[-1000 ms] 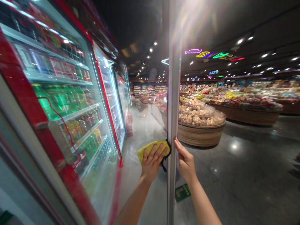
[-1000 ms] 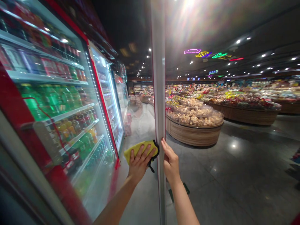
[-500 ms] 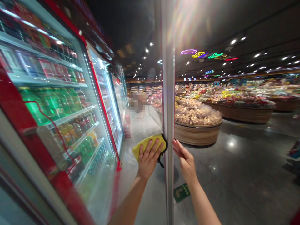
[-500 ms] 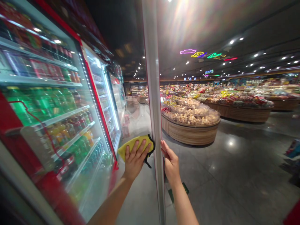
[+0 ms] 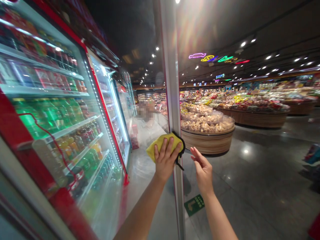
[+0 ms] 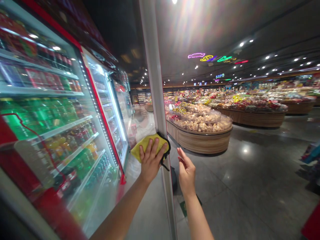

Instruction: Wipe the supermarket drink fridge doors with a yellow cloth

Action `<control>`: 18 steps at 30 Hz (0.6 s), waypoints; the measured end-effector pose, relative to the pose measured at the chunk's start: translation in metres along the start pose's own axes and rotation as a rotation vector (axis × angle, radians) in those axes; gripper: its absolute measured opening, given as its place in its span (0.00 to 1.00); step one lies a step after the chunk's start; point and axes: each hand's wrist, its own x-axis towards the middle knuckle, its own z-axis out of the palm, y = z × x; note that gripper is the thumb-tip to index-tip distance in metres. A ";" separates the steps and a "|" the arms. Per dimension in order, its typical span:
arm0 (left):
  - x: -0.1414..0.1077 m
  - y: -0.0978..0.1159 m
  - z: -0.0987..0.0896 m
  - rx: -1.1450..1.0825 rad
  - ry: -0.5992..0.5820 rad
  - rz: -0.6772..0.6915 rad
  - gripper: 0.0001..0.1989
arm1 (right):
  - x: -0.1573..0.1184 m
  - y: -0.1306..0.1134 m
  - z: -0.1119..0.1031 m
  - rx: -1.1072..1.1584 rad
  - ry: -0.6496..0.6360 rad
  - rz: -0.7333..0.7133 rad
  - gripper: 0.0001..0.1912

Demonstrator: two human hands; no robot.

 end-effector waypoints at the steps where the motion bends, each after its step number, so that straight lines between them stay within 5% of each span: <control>1: -0.009 0.000 0.001 0.003 0.013 0.026 0.31 | -0.001 0.001 0.000 -0.005 -0.004 0.014 0.22; 6: -0.024 0.002 -0.001 0.012 0.017 0.072 0.30 | -0.003 0.002 0.000 -0.012 -0.018 0.050 0.22; 14: 0.052 0.017 -0.017 -0.001 -0.044 -0.047 0.29 | 0.002 0.001 -0.001 -0.008 0.012 0.032 0.22; 18: 0.021 0.021 -0.014 0.004 -0.084 0.014 0.29 | 0.001 0.002 -0.007 0.012 0.019 0.062 0.22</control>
